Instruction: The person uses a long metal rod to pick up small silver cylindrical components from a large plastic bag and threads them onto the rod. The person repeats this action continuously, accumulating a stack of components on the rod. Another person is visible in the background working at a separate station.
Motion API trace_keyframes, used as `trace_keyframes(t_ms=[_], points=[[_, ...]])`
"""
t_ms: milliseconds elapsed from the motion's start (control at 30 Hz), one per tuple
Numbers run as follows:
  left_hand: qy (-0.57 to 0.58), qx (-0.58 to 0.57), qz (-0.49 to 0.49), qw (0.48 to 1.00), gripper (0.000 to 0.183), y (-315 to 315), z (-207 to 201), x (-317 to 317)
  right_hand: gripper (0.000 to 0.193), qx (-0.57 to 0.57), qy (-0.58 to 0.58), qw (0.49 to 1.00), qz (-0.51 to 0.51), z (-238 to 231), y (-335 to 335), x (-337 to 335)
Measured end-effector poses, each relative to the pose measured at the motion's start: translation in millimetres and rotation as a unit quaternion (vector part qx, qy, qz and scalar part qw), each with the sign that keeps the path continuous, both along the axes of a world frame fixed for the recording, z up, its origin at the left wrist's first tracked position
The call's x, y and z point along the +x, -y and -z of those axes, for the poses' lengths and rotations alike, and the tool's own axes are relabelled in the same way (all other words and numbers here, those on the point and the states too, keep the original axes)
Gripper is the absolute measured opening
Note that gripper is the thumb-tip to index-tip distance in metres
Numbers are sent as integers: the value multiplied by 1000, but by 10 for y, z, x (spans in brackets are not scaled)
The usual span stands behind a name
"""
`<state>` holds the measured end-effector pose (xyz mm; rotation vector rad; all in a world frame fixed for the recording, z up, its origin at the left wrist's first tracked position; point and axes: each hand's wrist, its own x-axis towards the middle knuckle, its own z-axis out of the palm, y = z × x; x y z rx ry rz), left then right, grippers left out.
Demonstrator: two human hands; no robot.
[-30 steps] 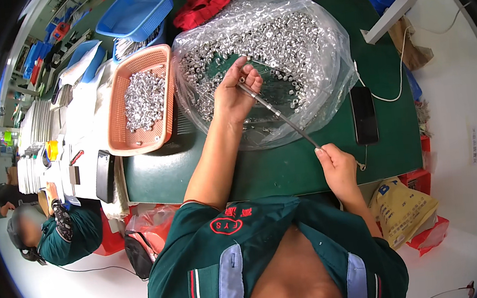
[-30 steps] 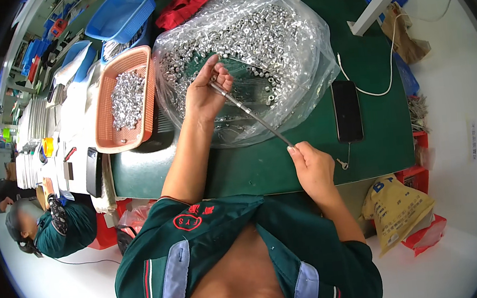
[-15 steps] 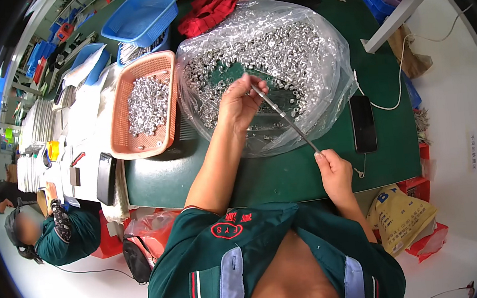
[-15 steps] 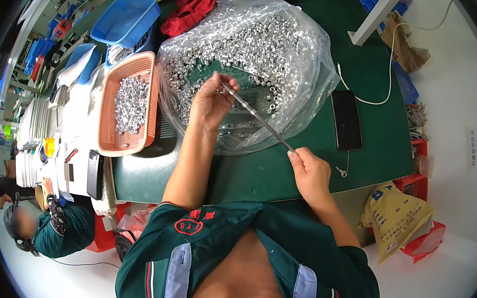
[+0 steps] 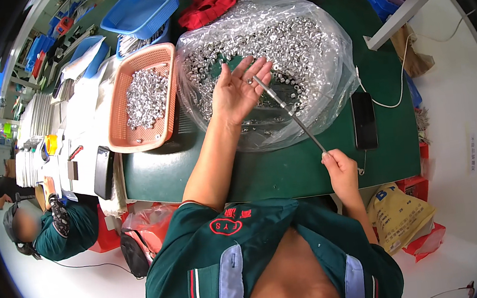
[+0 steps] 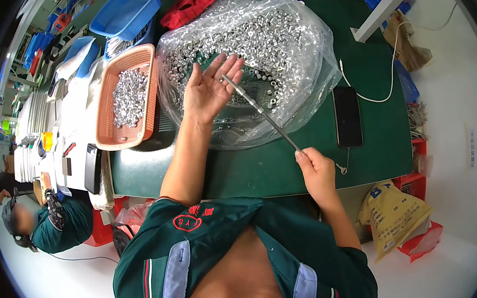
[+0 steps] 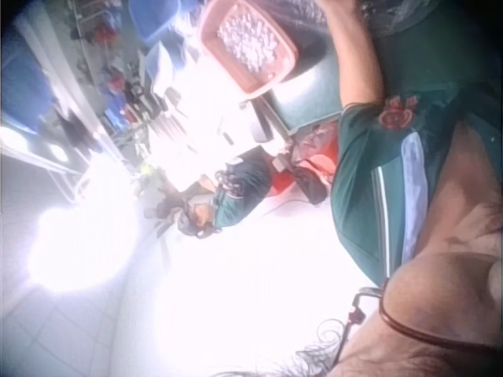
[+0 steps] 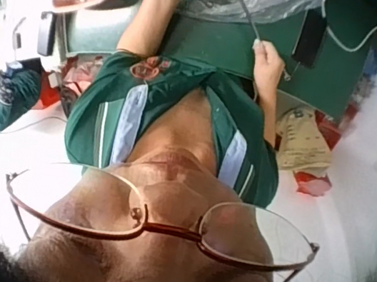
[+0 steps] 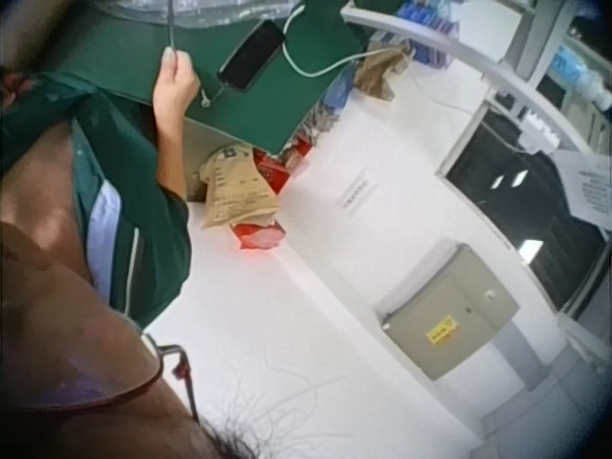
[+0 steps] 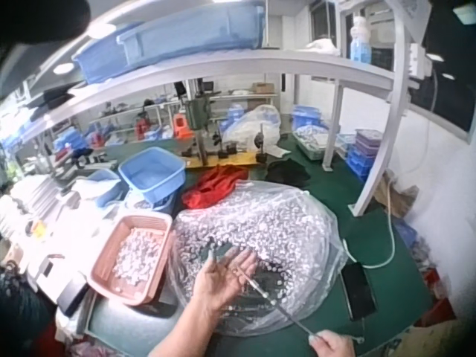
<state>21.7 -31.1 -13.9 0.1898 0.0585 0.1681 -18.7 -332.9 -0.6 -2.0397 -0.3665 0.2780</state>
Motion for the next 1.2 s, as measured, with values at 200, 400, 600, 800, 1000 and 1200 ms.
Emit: trace_keyframes(t_ms=[200,400,600,800,1000,1200], points=[[10,16,-8,1000,62,-26,3,14,20,-26,3,1000,-7,19,16,-51],[2,45,-11,999,55,21,45,28,20,-16,-22,1000,0,46,-45,-57],[-1,137,-43,990,51,58,11,20,21,0,-25,1000,2,116,-25,-59],[-22,124,36,991,35,46,92,-33,23,32,-23,999,4,81,-50,-63],[-67,344,-109,930,23,64,117,-37,24,47,-74,996,2,109,-18,-32],[-113,459,-180,863,24,34,48,-61,21,40,-88,995,5,55,57,-60]])
